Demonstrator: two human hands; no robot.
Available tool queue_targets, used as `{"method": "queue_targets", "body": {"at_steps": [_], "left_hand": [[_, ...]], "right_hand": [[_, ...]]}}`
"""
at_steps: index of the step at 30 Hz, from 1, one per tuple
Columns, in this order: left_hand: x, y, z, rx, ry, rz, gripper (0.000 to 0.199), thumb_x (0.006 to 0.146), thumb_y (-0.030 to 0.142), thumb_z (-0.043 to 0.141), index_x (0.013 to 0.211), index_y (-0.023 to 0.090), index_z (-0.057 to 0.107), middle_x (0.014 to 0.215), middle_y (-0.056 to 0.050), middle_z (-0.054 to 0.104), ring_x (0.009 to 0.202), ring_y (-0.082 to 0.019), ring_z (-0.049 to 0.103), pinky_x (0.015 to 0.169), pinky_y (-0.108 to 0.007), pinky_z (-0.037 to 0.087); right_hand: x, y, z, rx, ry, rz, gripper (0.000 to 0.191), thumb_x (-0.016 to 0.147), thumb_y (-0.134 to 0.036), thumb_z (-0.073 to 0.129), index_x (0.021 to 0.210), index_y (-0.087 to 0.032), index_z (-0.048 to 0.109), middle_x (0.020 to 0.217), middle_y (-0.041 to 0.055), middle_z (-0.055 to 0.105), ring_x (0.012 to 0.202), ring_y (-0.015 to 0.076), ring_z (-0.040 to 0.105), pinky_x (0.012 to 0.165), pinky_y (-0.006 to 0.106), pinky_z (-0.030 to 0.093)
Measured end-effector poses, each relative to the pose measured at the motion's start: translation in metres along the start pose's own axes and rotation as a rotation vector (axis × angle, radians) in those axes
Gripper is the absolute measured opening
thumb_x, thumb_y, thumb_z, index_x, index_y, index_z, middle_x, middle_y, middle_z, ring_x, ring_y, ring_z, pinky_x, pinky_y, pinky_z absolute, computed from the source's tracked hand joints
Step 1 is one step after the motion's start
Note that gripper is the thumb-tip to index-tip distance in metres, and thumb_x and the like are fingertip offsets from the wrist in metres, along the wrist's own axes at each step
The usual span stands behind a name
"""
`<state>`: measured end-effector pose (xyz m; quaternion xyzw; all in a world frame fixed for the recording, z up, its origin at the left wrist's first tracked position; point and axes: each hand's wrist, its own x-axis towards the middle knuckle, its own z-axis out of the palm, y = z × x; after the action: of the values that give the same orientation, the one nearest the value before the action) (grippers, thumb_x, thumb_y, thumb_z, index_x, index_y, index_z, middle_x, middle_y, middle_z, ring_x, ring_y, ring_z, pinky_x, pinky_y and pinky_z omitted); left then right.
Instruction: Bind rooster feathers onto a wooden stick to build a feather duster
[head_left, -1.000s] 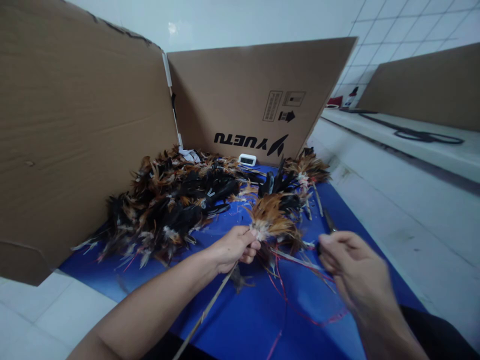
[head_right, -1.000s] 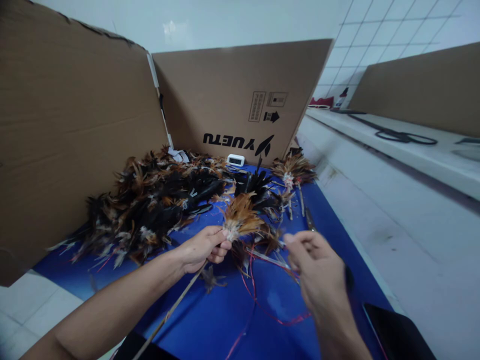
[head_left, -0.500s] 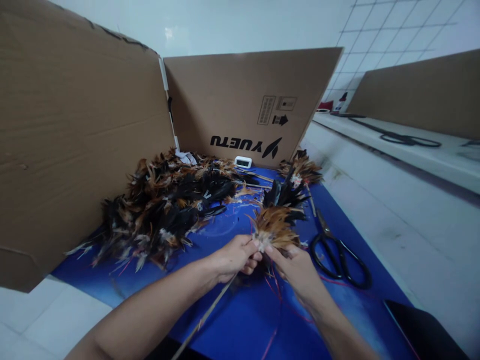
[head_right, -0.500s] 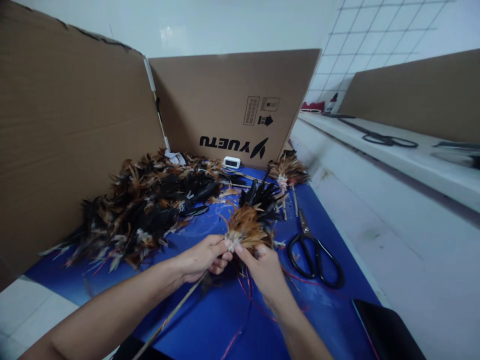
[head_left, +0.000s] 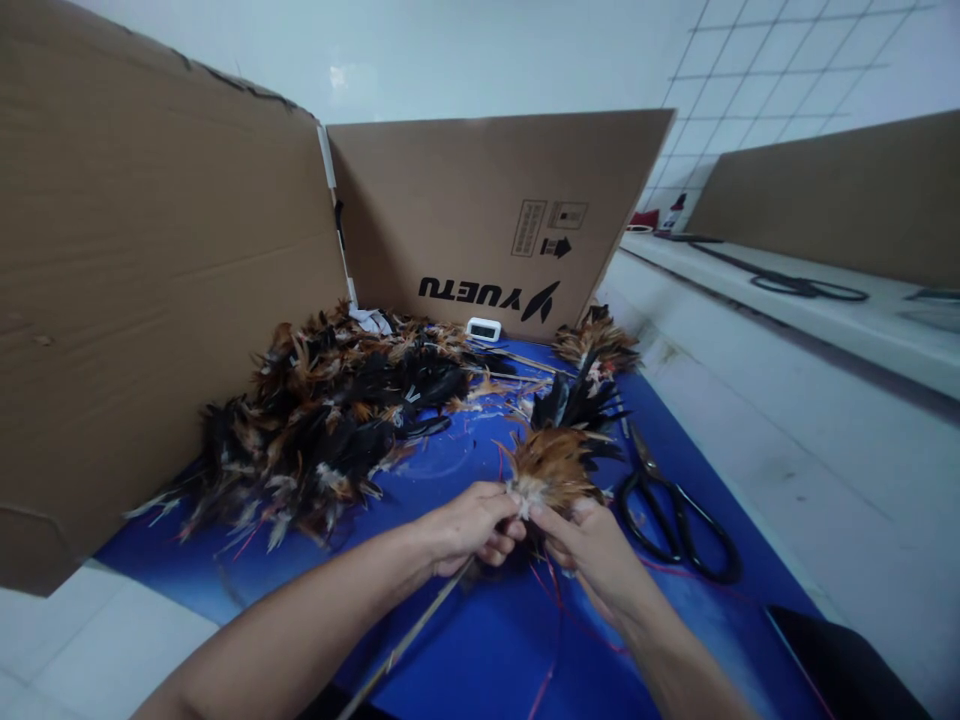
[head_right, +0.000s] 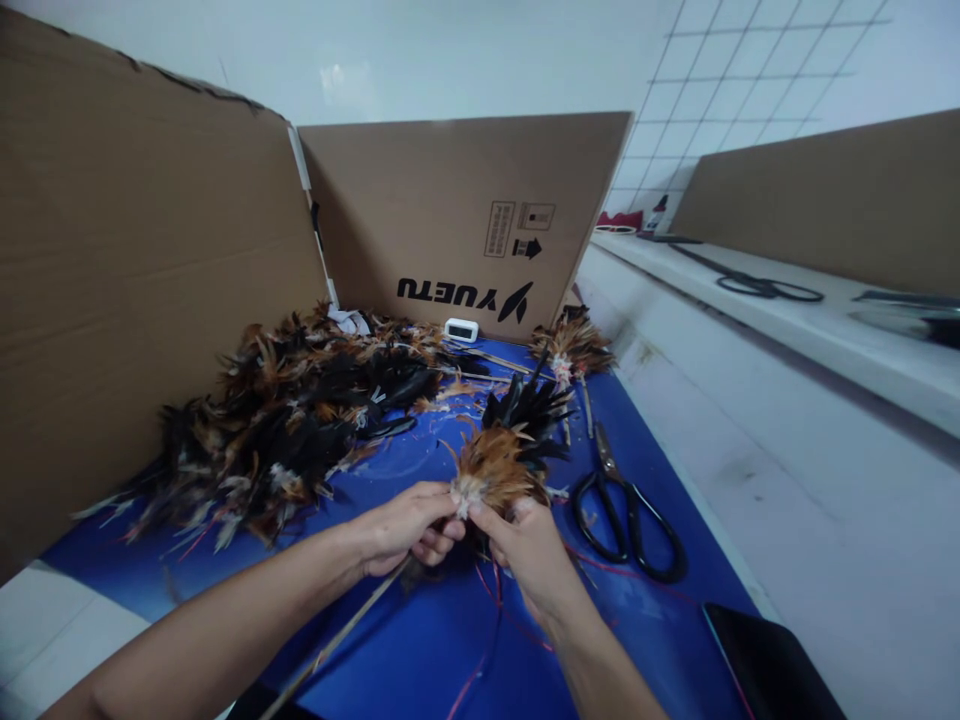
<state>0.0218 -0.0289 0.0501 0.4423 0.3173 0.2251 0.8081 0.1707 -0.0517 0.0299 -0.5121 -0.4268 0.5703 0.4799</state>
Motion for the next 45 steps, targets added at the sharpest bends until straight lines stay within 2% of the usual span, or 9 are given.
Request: {"method": "queue_targets", "body": {"at_steps": [11,19,28,36,40,45], "left_hand": [[0.0008,-0.0002,0.0041,-0.004,0.066,-0.026,0.027,0.073,0.041,0.049,0.074,0.016,0.040,0.056,0.007,0.034,0.038,0.000,0.018,0.038,-0.016,0.009],[-0.0021,-0.0012,0.0025,0.052,0.038,-0.004,0.039,0.071,0.052,0.052,0.076,0.016,0.039,0.059,0.008,0.032,0.040,0.001,0.020,0.039,-0.015,0.011],[0.0024,-0.0073,0.0016,0.133,0.143,-0.045,0.039,0.072,0.054,0.049,0.077,0.016,0.039,0.059,0.007,0.034,0.040,0.000,0.025,0.038,-0.015,0.016],[0.0020,-0.0060,0.0006,0.128,0.095,-0.028,0.038,0.073,0.052,0.049,0.076,0.016,0.039,0.058,0.008,0.031,0.041,0.000,0.023,0.039,-0.016,0.014],[0.0026,-0.0074,0.0007,0.174,0.118,-0.037,0.039,0.074,0.054,0.047,0.075,0.016,0.039,0.058,0.008,0.031,0.040,0.000,0.023,0.039,-0.015,0.015],[0.0000,-0.0089,0.0038,0.189,0.040,-0.047,0.042,0.072,0.058,0.047,0.076,0.016,0.040,0.056,0.009,0.028,0.041,-0.001,0.023,0.040,-0.016,0.017]], "right_hand": [[0.0000,0.0041,-0.0009,0.030,-0.037,-0.005,0.029,0.065,-0.035,0.068,0.074,-0.015,0.050,0.047,-0.0098,0.030,0.041,0.0028,0.017,0.037,0.020,0.013],[-0.0001,0.0045,-0.0004,0.035,-0.049,0.014,0.031,0.064,-0.037,0.069,0.069,-0.017,0.046,0.046,-0.0103,0.028,0.040,0.0031,0.017,0.037,0.019,0.012],[-0.0017,0.0029,0.0002,0.069,-0.104,0.081,0.032,0.066,-0.035,0.067,0.064,-0.018,0.040,0.046,-0.0116,0.022,0.041,0.0029,0.013,0.038,0.020,0.010],[-0.0054,-0.0015,-0.0048,0.073,-0.229,0.075,0.032,0.070,-0.033,0.063,0.057,-0.017,0.038,0.046,-0.0102,0.022,0.042,0.0033,0.014,0.041,0.021,0.012],[-0.0064,-0.0033,-0.0031,0.046,-0.203,0.065,0.031,0.068,-0.036,0.066,0.063,-0.017,0.042,0.047,-0.0102,0.022,0.042,0.0035,0.015,0.040,0.021,0.011],[-0.0026,0.0023,-0.0017,0.086,-0.153,0.079,0.033,0.066,-0.041,0.067,0.067,-0.016,0.046,0.049,-0.0099,0.026,0.041,0.0024,0.015,0.038,0.019,0.012]]}}
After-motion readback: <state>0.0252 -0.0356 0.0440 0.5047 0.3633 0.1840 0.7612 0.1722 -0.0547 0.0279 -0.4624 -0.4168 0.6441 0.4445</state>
